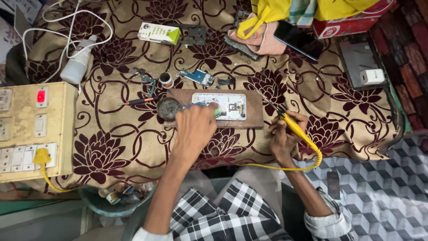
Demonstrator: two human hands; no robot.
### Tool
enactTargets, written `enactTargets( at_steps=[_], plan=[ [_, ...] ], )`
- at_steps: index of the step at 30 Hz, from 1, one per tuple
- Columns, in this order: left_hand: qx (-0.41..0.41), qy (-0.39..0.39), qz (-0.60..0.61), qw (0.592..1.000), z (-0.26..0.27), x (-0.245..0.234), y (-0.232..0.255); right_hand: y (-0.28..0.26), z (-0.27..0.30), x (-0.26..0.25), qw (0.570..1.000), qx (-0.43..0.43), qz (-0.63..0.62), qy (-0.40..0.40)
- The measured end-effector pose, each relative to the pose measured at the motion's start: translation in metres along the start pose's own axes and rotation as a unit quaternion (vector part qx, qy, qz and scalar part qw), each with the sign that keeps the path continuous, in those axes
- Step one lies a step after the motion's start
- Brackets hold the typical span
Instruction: The person uses a soldering iron and solder to work on the internal circuit board of a disassembled mobile phone. They repeatedly apply solder to specific points on the board while holding the device steady.
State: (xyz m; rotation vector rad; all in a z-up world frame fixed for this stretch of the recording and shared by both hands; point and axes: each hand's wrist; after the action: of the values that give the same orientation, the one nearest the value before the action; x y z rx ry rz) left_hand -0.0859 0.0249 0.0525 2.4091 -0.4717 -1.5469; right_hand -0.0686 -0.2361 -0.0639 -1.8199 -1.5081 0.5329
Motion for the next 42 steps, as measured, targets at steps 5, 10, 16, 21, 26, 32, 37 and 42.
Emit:
enactTargets(
  at_steps=[5,10,16,21,26,32,37,42],
  plan=[
    [-0.076,-0.107,0.072,0.989,-0.027,0.017,0.001,0.001,0.001,0.0,1.0,0.008,-0.011,0.011],
    [-0.064,-0.123,0.042,0.989,-0.043,0.03,0.003,0.001,0.003,0.0,0.999,0.025,-0.031,0.013],
    [-0.077,-0.151,0.043,0.985,-0.049,0.036,0.01,0.002,0.0,-0.001,0.998,0.04,-0.033,0.045],
    [-0.027,-0.23,-0.043,0.972,-0.055,0.048,0.004,-0.001,0.001,0.001,0.997,0.058,-0.035,0.04],
    [0.208,-0.007,-0.019,0.978,-0.042,0.062,-0.014,0.001,-0.003,0.0,0.996,0.048,-0.049,0.052],
    [0.244,-0.012,-0.075,0.967,-0.043,0.064,-0.024,0.002,-0.002,-0.002,0.995,0.059,-0.063,0.055],
    [0.248,0.034,-0.11,0.962,-0.047,0.028,-0.01,0.003,-0.004,0.001,0.99,0.068,-0.091,0.081],
    [-0.061,-0.16,0.106,0.98,-0.022,-0.013,-0.002,0.001,-0.003,-0.001,0.992,0.066,-0.071,0.075]
  ],
)
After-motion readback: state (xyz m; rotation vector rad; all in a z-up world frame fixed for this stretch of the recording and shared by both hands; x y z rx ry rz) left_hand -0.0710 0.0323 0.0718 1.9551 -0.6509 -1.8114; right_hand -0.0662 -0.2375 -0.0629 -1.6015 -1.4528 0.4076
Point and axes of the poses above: each hand's wrist, its own z-axis away from the middle knuckle, its own x-axis out of the palm, y = z × x, and after that the axes turned 10 degrees about -x, right-handed
